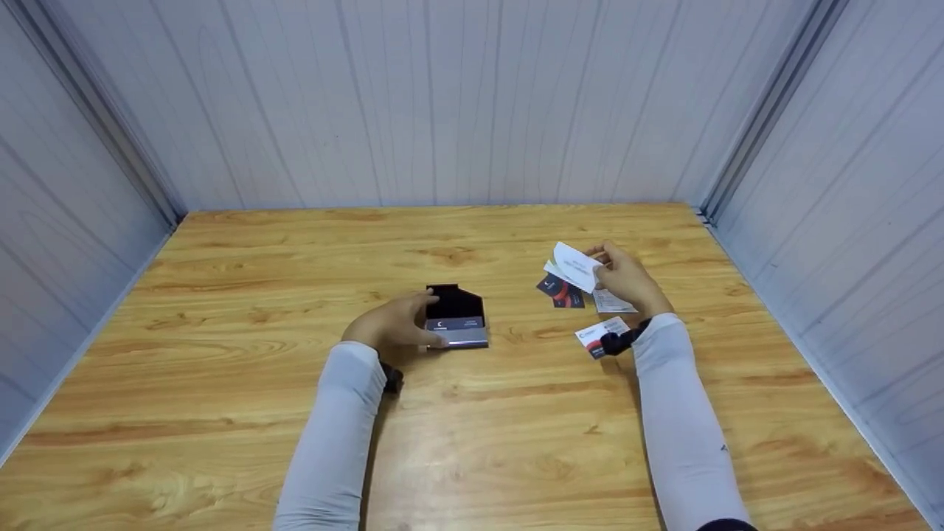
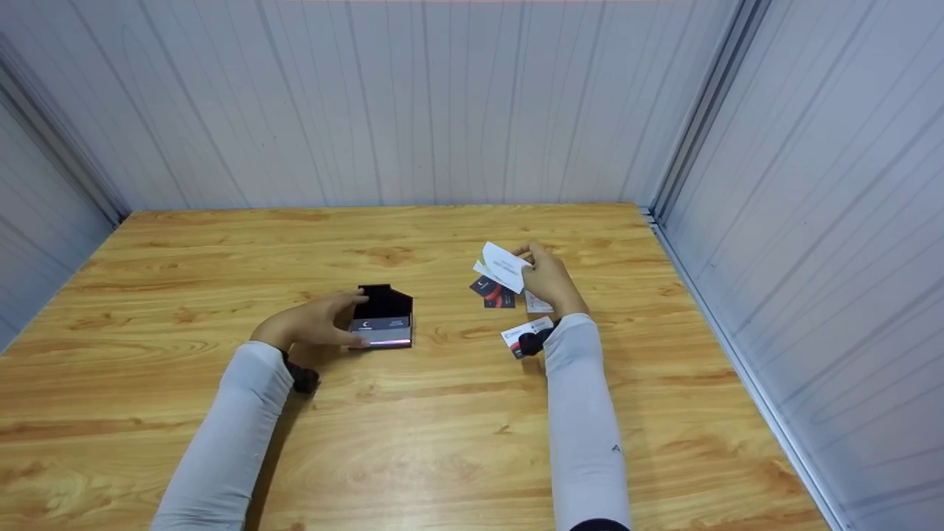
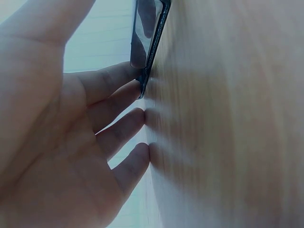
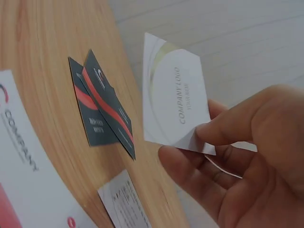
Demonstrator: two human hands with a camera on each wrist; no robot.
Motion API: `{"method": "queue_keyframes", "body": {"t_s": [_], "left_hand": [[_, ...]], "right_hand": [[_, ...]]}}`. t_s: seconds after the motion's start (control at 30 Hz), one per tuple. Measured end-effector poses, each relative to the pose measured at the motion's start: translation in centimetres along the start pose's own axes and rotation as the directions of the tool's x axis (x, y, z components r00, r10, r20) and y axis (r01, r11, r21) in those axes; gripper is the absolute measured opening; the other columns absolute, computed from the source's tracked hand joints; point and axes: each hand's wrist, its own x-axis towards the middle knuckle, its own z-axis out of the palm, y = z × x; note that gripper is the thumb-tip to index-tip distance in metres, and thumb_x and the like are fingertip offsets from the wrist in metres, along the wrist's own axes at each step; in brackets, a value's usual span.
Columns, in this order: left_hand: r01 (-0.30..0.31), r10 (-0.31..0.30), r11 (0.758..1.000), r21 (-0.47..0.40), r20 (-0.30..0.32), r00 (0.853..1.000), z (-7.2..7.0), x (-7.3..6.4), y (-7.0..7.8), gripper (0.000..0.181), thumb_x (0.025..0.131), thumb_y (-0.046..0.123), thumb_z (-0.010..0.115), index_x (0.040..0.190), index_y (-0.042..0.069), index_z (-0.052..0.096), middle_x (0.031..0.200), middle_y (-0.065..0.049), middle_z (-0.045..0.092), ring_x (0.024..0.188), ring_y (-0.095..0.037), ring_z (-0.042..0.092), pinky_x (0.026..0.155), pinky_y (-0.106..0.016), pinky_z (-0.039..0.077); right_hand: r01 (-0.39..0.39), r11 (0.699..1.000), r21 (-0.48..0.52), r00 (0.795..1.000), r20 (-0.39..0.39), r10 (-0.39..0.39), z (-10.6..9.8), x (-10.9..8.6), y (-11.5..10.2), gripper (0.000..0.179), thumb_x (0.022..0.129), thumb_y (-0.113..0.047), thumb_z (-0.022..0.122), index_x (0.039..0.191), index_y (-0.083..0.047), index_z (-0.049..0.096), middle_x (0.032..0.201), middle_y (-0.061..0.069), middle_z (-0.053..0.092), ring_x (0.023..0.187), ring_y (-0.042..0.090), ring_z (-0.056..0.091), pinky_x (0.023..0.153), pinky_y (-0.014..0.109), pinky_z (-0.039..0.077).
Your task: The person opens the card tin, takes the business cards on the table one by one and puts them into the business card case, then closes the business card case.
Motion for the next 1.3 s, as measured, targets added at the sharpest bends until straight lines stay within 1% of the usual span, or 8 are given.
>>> {"method": "queue_keyframes", "body": {"t_s": [0.27, 0.43, 0.57, 0.7, 0.9, 1.07, 1.17, 1.3], "left_hand": [[-0.013, 0.013, 1.000, 0.023, 0.013, 1.000, -0.2, 0.1, 0.1, 0.099, 0.084, 0.047, 0.081, 0.160, 0.016, 0.026, 0.166, -0.005, 0.015, 0.149, -0.028, 0.020, 0.118, -0.049, 0.022], [-0.006, 0.006, 1.000, 0.009, 0.015, 1.000, -0.2, 0.0, 0.0, 0.098, 0.084, 0.046, 0.080, 0.161, 0.017, 0.026, 0.166, -0.006, 0.017, 0.149, -0.029, 0.023, 0.118, -0.050, 0.024], [-0.004, 0.004, 1.000, 0.013, 0.006, 1.000, -0.2, 0.0, 0.0, 0.098, 0.084, 0.046, 0.081, 0.160, 0.017, 0.027, 0.165, -0.007, 0.019, 0.148, -0.029, 0.023, 0.118, -0.049, 0.024], [-0.001, 0.001, 1.000, 0.021, 0.001, 1.000, -0.2, 0.1, 0.0, 0.098, 0.084, 0.047, 0.081, 0.160, 0.016, 0.027, 0.165, -0.008, 0.019, 0.149, -0.031, 0.020, 0.118, -0.050, 0.022], [-0.003, 0.003, 1.000, 0.029, 0.000, 1.000, -0.2, 0.2, 0.1, 0.098, 0.084, 0.045, 0.081, 0.160, 0.015, 0.028, 0.165, -0.008, 0.018, 0.150, -0.031, 0.018, 0.119, -0.050, 0.020], [-0.006, 0.006, 1.000, 0.025, -0.005, 1.000, -0.3, 0.3, -0.1, 0.098, 0.083, 0.046, 0.081, 0.160, 0.015, 0.029, 0.165, -0.009, 0.020, 0.150, -0.031, 0.019, 0.119, -0.050, 0.021], [-0.012, 0.012, 1.000, 0.023, 0.002, 1.000, -0.3, 0.3, -0.1, 0.097, 0.084, 0.047, 0.081, 0.160, 0.015, 0.029, 0.165, -0.010, 0.020, 0.149, -0.031, 0.022, 0.118, -0.051, 0.024], [-0.015, 0.015, 1.000, 0.028, 0.010, 1.000, -0.3, 0.3, -0.2, 0.097, 0.084, 0.047, 0.080, 0.160, 0.016, 0.027, 0.164, -0.011, 0.022, 0.148, -0.032, 0.024, 0.117, -0.052, 0.026]], "right_hand": [[0.063, 0.996, 0.058, 0.998, -0.009, -0.063, 1.1, 0.3, -0.7, 0.038, 0.100, 0.002, 0.049, 0.136, -0.004, 0.057, 0.120, 0.021, 0.059, 0.098, 0.034, 0.060, 0.088, 0.053, 0.054], [0.125, 0.992, 0.014, 0.992, 0.005, -0.125, 2.6, 0.6, -1.6, 0.033, 0.100, -0.002, 0.054, 0.132, -0.005, 0.060, 0.124, 0.021, 0.061, 0.103, 0.030, 0.060, 0.087, 0.047, 0.055], [0.187, 0.982, -0.004, 0.981, 0.055, -0.186, 4.2, 0.9, -2.2, 0.029, 0.100, -0.003, 0.055, 0.129, -0.005, 0.061, 0.122, 0.019, 0.063, 0.099, 0.031, 0.063, 0.081, 0.047, 0.057], [0.209, 0.978, 0.003, 0.974, 0.084, -0.209, 5.6, 1.0, -2.6, 0.027, 0.101, -0.004, 0.055, 0.126, -0.008, 0.063, 0.119, 0.014, 0.066, 0.093, 0.029, 0.065, 0.076, 0.044, 0.058], [0.250, 0.968, 0.009, 0.965, 0.074, -0.250, 7.3, 1.1, -3.5, 0.025, 0.100, -0.004, 0.058, 0.123, -0.010, 0.065, 0.118, 0.011, 0.067, 0.099, 0.026, 0.065, 0.080, 0.040, 0.057], [0.306, 0.952, -0.009, 0.950, 0.070, -0.304, 9.2, 1.1, -4.5, 0.027, 0.099, -0.008, 0.064, 0.125, -0.009, 0.065, 0.114, 0.006, 0.068, 0.101, 0.021, 0.064, 0.086, 0.037, 0.055], [0.351, 0.936, 0.001, 0.934, 0.074, -0.350, 10.4, 1.0, -5.1, 0.024, 0.097, -0.008, 0.067, 0.122, -0.007, 0.067, 0.111, 0.005, 0.069, 0.100, 0.021, 0.065, 0.088, 0.037, 0.054], [0.391, 0.920, 0.005, 0.917, 0.087, -0.390, 11.7, 0.9, -5.6, 0.019, 0.097, -0.005, 0.067, 0.115, -0.006, 0.071, 0.109, 0.006, 0.072, 0.098, 0.021, 0.066, 0.085, 0.038, 0.055]]}}
